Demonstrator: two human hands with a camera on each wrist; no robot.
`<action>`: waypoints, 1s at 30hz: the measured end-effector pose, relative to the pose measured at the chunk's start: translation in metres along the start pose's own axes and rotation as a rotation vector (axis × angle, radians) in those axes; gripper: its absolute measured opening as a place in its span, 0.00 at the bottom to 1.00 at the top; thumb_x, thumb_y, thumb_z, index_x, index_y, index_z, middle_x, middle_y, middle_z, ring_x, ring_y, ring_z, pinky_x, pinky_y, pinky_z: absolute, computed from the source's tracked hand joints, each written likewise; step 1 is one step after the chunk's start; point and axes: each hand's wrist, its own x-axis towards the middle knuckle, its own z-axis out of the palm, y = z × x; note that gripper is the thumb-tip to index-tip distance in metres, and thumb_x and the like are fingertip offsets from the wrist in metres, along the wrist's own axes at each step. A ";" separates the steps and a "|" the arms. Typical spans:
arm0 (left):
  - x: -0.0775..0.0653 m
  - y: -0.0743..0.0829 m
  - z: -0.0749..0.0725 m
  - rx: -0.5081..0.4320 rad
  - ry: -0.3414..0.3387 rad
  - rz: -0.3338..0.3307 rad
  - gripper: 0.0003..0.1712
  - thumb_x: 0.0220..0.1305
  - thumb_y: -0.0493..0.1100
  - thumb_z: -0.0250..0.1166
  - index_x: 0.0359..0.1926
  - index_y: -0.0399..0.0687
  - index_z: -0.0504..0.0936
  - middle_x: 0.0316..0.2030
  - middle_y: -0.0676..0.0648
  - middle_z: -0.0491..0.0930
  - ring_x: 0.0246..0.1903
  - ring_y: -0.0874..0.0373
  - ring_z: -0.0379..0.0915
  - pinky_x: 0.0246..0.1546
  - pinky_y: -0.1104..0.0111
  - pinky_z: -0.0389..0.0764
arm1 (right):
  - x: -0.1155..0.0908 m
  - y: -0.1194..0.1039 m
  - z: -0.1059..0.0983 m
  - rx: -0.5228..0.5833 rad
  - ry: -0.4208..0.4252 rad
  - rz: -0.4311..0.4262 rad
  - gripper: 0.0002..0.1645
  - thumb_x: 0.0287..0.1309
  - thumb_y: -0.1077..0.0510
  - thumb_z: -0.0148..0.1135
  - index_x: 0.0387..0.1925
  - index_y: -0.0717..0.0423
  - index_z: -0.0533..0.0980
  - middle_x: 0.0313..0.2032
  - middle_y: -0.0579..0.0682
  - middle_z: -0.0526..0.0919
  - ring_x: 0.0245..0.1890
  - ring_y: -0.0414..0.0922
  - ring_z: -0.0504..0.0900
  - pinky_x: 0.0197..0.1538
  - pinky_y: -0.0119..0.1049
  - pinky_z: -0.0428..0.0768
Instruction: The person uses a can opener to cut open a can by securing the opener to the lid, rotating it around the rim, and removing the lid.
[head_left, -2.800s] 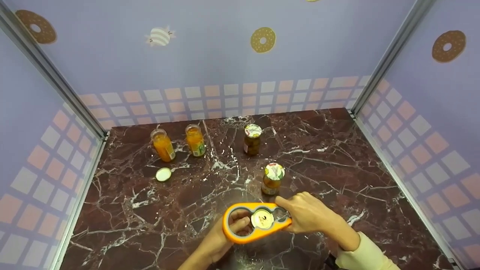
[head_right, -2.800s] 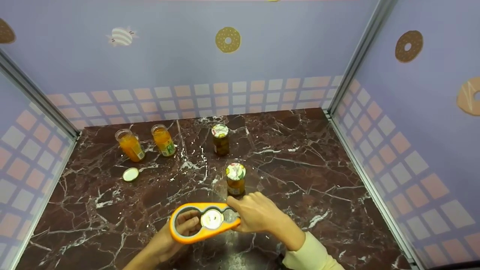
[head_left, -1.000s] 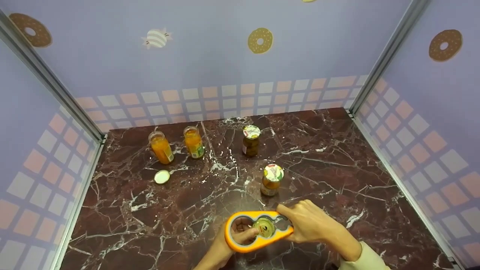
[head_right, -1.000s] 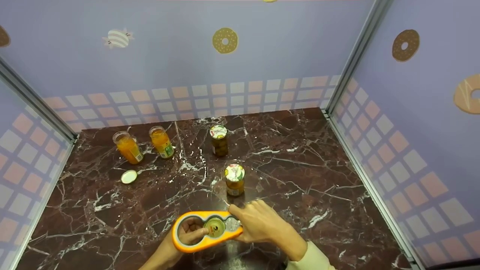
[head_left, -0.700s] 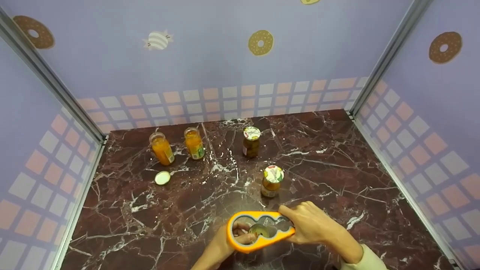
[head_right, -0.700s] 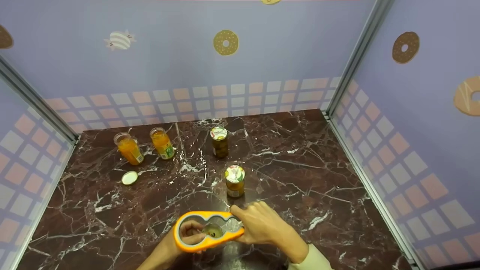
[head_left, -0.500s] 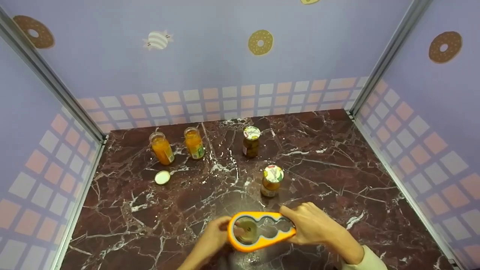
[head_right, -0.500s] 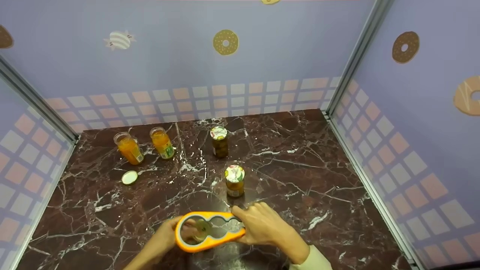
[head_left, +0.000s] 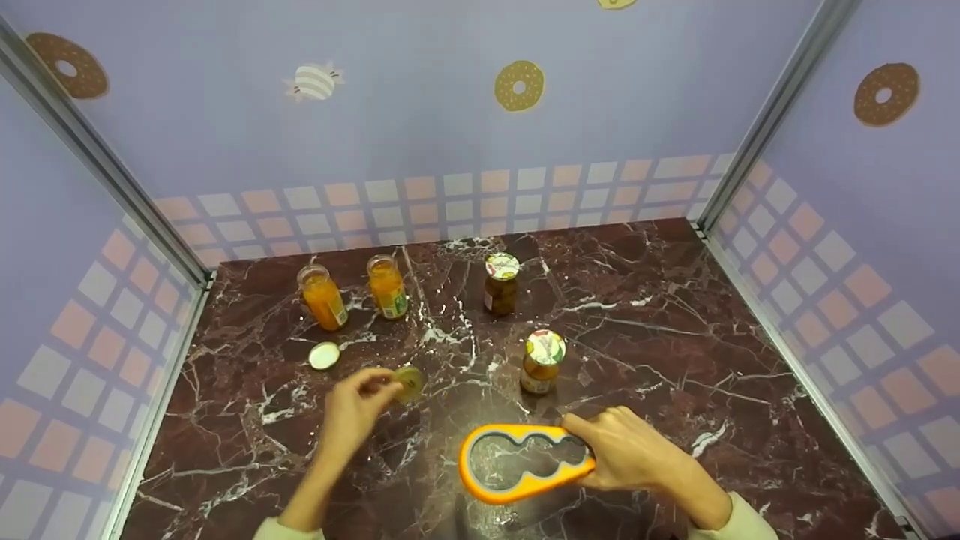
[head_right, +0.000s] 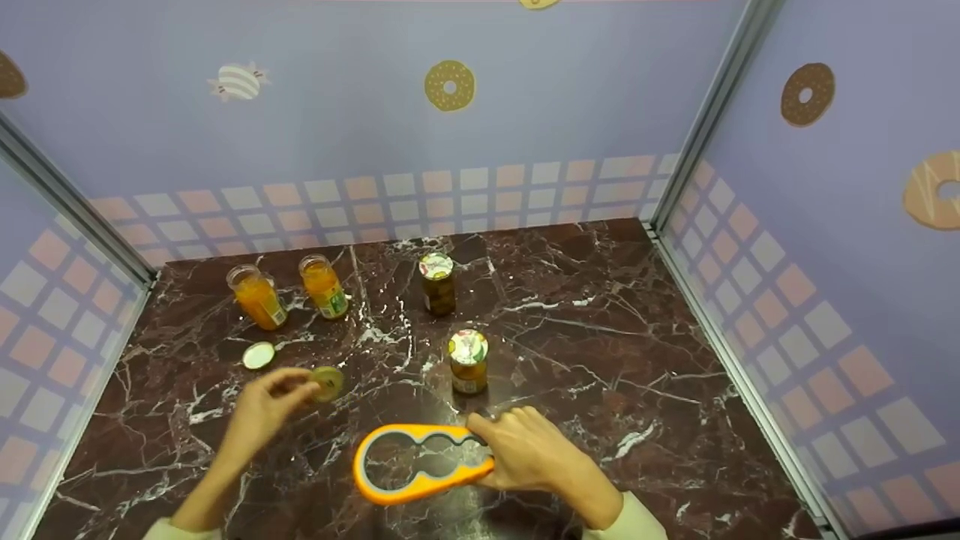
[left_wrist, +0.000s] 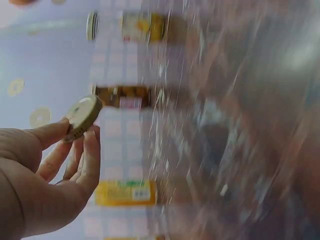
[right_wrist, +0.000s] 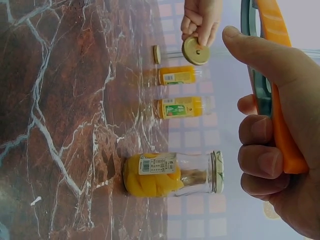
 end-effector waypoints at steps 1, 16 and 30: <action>0.006 -0.002 -0.003 0.048 0.042 0.026 0.12 0.50 0.40 0.71 0.38 0.48 0.84 0.26 0.49 0.82 0.22 0.56 0.76 0.21 0.69 0.78 | 0.000 0.000 0.000 -0.001 0.000 0.001 0.27 0.32 0.37 0.71 0.32 0.44 0.69 0.13 0.31 0.59 0.11 0.32 0.56 0.16 0.27 0.54; 0.065 -0.042 0.006 0.478 0.319 0.235 0.10 0.52 0.35 0.69 0.38 0.40 0.81 0.31 0.41 0.75 0.29 0.43 0.74 0.29 0.53 0.75 | 0.000 0.001 0.002 -0.029 0.011 -0.008 0.27 0.32 0.37 0.70 0.31 0.42 0.67 0.13 0.32 0.58 0.11 0.33 0.55 0.16 0.27 0.54; 0.078 -0.071 0.031 0.763 0.312 0.383 0.03 0.55 0.31 0.62 0.32 0.34 0.78 0.29 0.37 0.72 0.28 0.39 0.73 0.25 0.51 0.76 | 0.000 0.000 0.004 -0.029 -0.034 0.030 0.28 0.31 0.37 0.71 0.32 0.42 0.67 0.13 0.31 0.58 0.11 0.33 0.56 0.16 0.28 0.55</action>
